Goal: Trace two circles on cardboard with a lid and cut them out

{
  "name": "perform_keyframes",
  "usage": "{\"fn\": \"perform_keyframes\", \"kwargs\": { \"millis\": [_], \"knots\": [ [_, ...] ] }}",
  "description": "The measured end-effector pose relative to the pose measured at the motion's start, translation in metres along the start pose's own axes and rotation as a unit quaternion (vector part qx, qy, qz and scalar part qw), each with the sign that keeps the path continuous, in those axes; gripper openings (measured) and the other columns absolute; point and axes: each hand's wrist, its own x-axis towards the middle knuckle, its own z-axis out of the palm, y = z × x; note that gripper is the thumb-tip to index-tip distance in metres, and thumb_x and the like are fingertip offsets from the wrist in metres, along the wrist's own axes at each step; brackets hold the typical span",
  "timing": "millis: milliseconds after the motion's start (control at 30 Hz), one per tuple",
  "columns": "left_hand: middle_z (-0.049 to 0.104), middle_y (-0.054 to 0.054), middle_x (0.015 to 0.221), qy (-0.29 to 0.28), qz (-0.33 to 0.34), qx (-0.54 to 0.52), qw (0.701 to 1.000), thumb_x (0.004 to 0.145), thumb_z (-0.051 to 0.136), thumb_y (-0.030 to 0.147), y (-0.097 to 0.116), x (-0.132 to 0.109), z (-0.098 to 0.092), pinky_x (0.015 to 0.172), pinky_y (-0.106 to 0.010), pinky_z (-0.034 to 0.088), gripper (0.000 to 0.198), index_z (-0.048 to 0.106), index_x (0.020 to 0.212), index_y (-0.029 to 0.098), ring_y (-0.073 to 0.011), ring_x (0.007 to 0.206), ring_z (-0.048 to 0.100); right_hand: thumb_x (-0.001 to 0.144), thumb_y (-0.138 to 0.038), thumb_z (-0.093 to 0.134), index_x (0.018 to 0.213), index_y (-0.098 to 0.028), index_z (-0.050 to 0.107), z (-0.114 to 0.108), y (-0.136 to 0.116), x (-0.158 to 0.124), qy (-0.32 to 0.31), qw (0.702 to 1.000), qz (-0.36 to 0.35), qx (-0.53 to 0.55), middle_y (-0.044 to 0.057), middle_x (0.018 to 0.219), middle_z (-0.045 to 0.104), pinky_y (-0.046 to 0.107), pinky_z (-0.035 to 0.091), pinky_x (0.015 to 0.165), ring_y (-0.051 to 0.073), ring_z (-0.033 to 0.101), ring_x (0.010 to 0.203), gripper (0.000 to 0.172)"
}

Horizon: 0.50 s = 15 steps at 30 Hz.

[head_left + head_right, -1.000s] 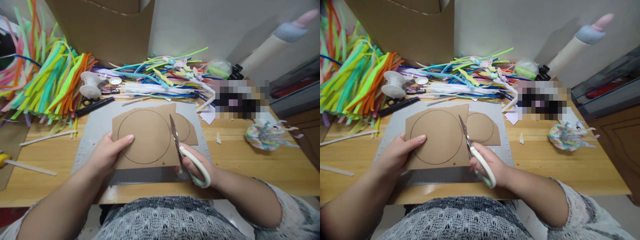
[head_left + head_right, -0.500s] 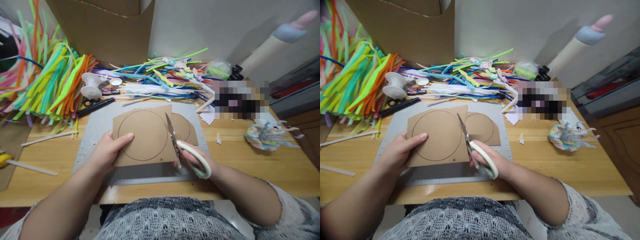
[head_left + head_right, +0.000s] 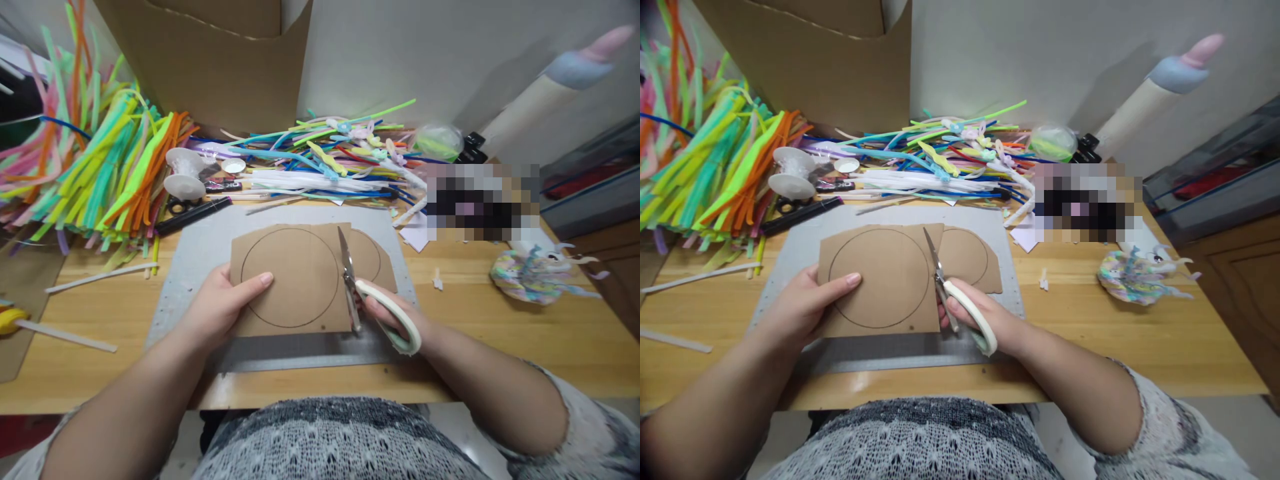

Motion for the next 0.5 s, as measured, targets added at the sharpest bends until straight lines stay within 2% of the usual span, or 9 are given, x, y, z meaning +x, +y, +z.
{"fn": "perform_keyframes", "kwargs": {
  "millis": [167,300,500],
  "knots": [
    [0.073,-0.009,0.088,-0.013,-0.002,-0.002,1.0,0.064,0.076,0.029,-0.003,0.002,0.0,0.063,-0.032,0.057,0.04,0.064,0.1,0.015,-0.0258,0.075,0.069,0.07,-0.066,0.059,0.075,-0.017,0.048,0.011,-0.006,0.003,0.055,0.997,0.048,0.005,-0.001,0.066,0.055,0.019,0.044,0.048,0.008,0.055,0.055,0.05],
    [0.073,-0.009,0.085,-0.039,-0.004,-0.009,0.999,0.064,0.077,0.031,-0.004,0.008,-0.008,0.058,-0.03,0.057,0.046,0.063,0.104,0.014,-0.0254,0.072,0.069,0.073,-0.062,0.059,0.072,-0.016,0.047,0.012,-0.008,0.005,0.06,0.995,0.075,-0.009,-0.003,0.057,0.051,0.016,0.034,0.037,0.006,0.05,0.043,0.047],
    [0.073,-0.008,0.087,-0.068,-0.008,-0.008,0.998,0.068,0.075,0.03,-0.003,0.011,-0.017,0.06,-0.028,0.058,0.045,0.062,0.108,0.015,-0.0228,0.07,0.069,0.075,-0.06,0.058,0.074,-0.015,0.051,0.008,-0.009,0.005,0.054,0.995,0.078,-0.025,-0.004,0.052,0.05,0.016,0.033,0.036,0.005,0.048,0.038,0.046]
  ]
}}
